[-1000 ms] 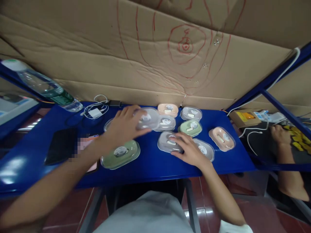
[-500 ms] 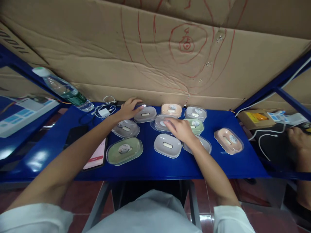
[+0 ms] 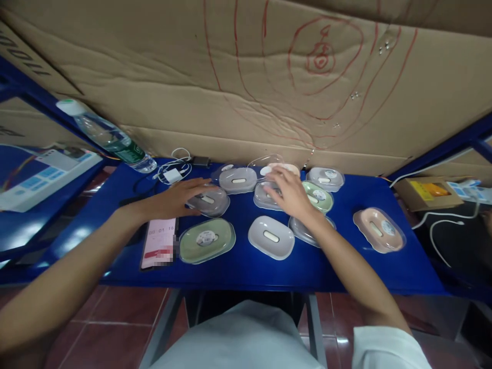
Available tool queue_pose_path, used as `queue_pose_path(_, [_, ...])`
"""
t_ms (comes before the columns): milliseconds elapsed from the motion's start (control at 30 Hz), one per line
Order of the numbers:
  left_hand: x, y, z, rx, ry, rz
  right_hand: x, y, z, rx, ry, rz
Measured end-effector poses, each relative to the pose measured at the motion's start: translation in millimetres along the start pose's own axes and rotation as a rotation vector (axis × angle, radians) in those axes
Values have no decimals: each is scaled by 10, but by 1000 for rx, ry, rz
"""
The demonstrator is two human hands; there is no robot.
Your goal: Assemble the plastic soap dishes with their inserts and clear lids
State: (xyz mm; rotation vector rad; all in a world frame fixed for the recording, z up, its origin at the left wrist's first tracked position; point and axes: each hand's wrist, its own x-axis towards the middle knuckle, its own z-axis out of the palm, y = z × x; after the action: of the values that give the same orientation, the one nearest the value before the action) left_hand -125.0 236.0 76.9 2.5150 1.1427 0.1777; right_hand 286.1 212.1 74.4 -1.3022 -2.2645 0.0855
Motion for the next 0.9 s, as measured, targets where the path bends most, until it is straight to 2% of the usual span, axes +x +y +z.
queue_pose_path(100, [132,1,-80,-117,-74,-9,-170,-73,5,-79,-225,-106])
queue_pose_path(167, [202,41,-122,-226,-55,-31,-195,-43,-2,-91,-270,-102])
queue_pose_path(233, [252,105,-104,-333,17,-49,-170,24,-33,-29,-281,-109])
queue_pose_path(300, [305,179,-17,-331,142,-25,-123,90,-81,51,-286,-126])
queue_pose_path(400, [425,294,164,-166,312,41,-62,140,-145,27,-228,-126])
queue_pose_path(533, [499,535,258,89,445,-12,-83,32,-198,-237,-15,-82])
queue_pose_path(600, [372,732,247,186,434,-19,-184,-126,-226,-283,2,-99])
queue_pose_path(633, [257,845,251,216,386,-1,-263,-227,-237,-266,-31,-121])
queue_pose_path(700, [-45,1074,303,246,237,42,-471,-444,-239,-188,-154,-164])
queue_pose_path(767, [-367,1257,414,276,161,-6,-702,-629,-209,-117,-288,-188])
queue_pose_path(833, [-622,1348,541,302,113,-62,-896,-735,-158,-97,-354,-201])
queue_pose_path(900, [-756,1334,627,282,90,-109,-1010,-755,-110,-95,-357,-213])
